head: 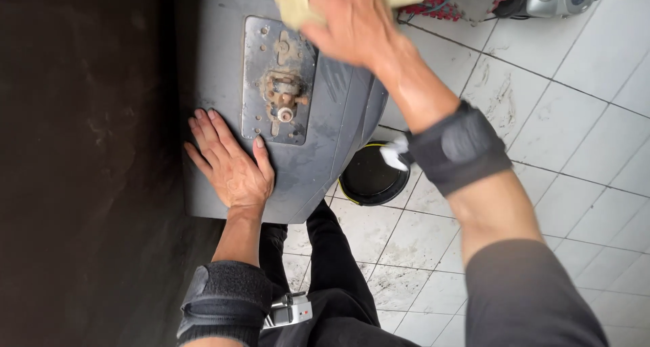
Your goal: The person wipes the surfaces of two gray motorcycle fenders with a cloth, rinses the cloth in a bucket of water, and continues wiping both fenders. The person moves between the fenders and the bucket multiple times during the cleaning process.
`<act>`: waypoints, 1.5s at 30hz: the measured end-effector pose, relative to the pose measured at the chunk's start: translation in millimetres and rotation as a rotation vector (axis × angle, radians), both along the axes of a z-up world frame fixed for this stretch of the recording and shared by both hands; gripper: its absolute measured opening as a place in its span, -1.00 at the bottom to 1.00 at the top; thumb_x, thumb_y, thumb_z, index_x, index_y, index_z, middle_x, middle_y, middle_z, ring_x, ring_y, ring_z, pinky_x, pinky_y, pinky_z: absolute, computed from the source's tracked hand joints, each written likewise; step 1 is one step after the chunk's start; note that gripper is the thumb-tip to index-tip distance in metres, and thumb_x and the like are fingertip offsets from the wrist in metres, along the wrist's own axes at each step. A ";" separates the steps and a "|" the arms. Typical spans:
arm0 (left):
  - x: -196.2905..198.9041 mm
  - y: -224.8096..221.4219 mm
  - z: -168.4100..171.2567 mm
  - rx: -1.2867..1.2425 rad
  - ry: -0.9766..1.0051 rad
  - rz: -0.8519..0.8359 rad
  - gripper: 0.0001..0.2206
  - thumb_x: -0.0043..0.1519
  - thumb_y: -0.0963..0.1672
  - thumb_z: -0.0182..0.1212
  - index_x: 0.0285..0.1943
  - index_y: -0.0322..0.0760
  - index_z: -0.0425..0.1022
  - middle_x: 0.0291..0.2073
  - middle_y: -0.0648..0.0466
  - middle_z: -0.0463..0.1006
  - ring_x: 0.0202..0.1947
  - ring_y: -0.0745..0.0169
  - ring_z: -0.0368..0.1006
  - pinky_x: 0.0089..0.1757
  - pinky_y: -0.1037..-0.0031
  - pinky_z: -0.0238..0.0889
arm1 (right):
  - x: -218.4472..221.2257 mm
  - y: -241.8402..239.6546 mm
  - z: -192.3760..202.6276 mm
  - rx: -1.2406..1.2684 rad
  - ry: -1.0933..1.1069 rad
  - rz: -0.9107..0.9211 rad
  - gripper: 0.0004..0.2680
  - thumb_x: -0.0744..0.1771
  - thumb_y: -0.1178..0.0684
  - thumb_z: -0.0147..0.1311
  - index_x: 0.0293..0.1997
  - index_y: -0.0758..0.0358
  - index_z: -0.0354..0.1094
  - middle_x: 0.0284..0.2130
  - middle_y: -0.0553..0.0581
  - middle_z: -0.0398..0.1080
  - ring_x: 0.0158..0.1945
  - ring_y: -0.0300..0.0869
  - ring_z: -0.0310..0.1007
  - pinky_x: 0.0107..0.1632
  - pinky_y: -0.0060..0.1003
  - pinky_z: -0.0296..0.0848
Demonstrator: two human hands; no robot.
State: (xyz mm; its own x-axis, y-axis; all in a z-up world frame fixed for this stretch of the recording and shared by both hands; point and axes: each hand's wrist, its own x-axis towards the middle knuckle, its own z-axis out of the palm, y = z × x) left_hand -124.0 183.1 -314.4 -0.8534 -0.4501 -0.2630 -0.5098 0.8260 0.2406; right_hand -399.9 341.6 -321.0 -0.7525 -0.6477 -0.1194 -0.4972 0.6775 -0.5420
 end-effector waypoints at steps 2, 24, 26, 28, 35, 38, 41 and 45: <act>-1.1 0.3 2.9 -0.006 0.002 -0.001 -0.24 0.42 0.07 -0.11 0.65 -0.51 -0.25 0.62 -0.24 -0.22 0.63 -0.20 -0.36 0.46 -0.14 -0.46 | 22.9 16.3 15.9 -0.220 0.209 0.339 -0.74 0.30 0.05 0.20 0.07 0.28 0.49 0.14 0.24 0.47 0.28 0.10 0.26 0.27 0.14 0.24; -2.3 -0.3 4.5 -0.058 0.021 -0.030 -0.32 0.52 0.06 -0.20 0.68 -0.47 -0.26 0.65 -0.21 -0.24 0.66 -0.19 -0.35 0.51 -0.11 -0.47 | 209.2 40.7 8.8 -0.044 0.207 0.009 -0.64 0.38 0.10 0.09 0.35 0.38 0.28 0.35 0.34 0.27 0.54 0.17 -0.11 0.51 0.28 -0.18; -0.4 1.6 4.8 -0.039 0.016 -0.018 -0.32 0.53 0.06 -0.21 0.67 -0.48 -0.25 0.65 -0.22 -0.23 0.66 -0.21 -0.35 0.50 -0.12 -0.47 | 251.9 45.5 14.5 -0.091 0.148 0.028 -0.70 0.39 0.12 0.06 0.27 0.37 0.34 0.24 0.31 0.36 0.53 0.12 -0.02 0.51 0.26 -0.08; 0.3 -0.2 3.1 -0.035 0.039 -0.024 -0.32 0.53 0.06 -0.21 0.67 -0.48 -0.25 0.65 -0.22 -0.23 0.66 -0.21 -0.35 0.50 -0.12 -0.47 | 276.7 53.7 11.5 -0.085 0.118 0.060 -0.74 0.38 0.14 0.06 0.21 0.37 0.36 0.22 0.27 0.38 0.54 0.11 0.01 0.52 0.24 -0.05; 0.3 0.9 10.5 -0.002 0.063 -0.029 -0.28 0.51 0.08 -0.19 0.66 -0.52 -0.25 0.64 -0.27 -0.21 0.65 -0.25 -0.33 0.48 -0.16 -0.47 | 296.5 102.3 48.4 -0.255 -0.385 0.078 -0.75 0.30 0.24 -0.02 0.09 0.34 0.39 0.14 0.20 0.44 0.36 0.02 0.34 0.45 0.03 0.27; -2.3 0.4 7.0 0.005 0.035 -0.010 -0.28 0.49 0.09 -0.17 0.66 -0.51 -0.22 0.63 -0.26 -0.19 0.64 -0.23 -0.31 0.48 -0.16 -0.46 | 246.5 114.9 73.3 -0.691 -0.735 -0.321 -0.58 0.32 0.26 -0.04 0.36 0.53 0.08 0.23 0.39 0.33 0.29 0.04 0.37 0.35 -0.15 0.37; -2.3 0.6 11.2 0.027 0.059 -0.011 -0.26 0.46 0.09 -0.15 0.64 -0.54 -0.21 0.61 -0.29 -0.18 0.62 -0.27 -0.31 0.45 -0.17 -0.45 | 190.6 143.9 57.6 -0.651 -0.308 -0.647 -0.61 0.35 0.17 -0.18 0.37 0.47 0.20 0.13 0.24 0.45 0.18 -0.10 0.49 0.27 -0.25 0.48; -4.4 -0.4 9.8 0.012 0.032 -0.024 -0.25 0.45 0.09 -0.14 0.63 -0.56 -0.21 0.61 -0.29 -0.19 0.62 -0.27 -0.31 0.45 -0.18 -0.45 | 70.1 110.2 17.4 -0.742 -0.083 -0.699 -0.65 0.47 0.10 -0.07 0.46 0.44 0.13 0.35 0.22 0.31 0.36 -0.12 0.32 0.43 -0.27 0.28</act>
State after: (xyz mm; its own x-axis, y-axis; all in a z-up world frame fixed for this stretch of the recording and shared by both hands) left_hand -128.4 182.7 -304.6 -0.8718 -0.4266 -0.2406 -0.4820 0.8346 0.2668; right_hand -329.8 451.9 -303.6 -0.9979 0.0013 0.0642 -0.0613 0.2810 -0.9577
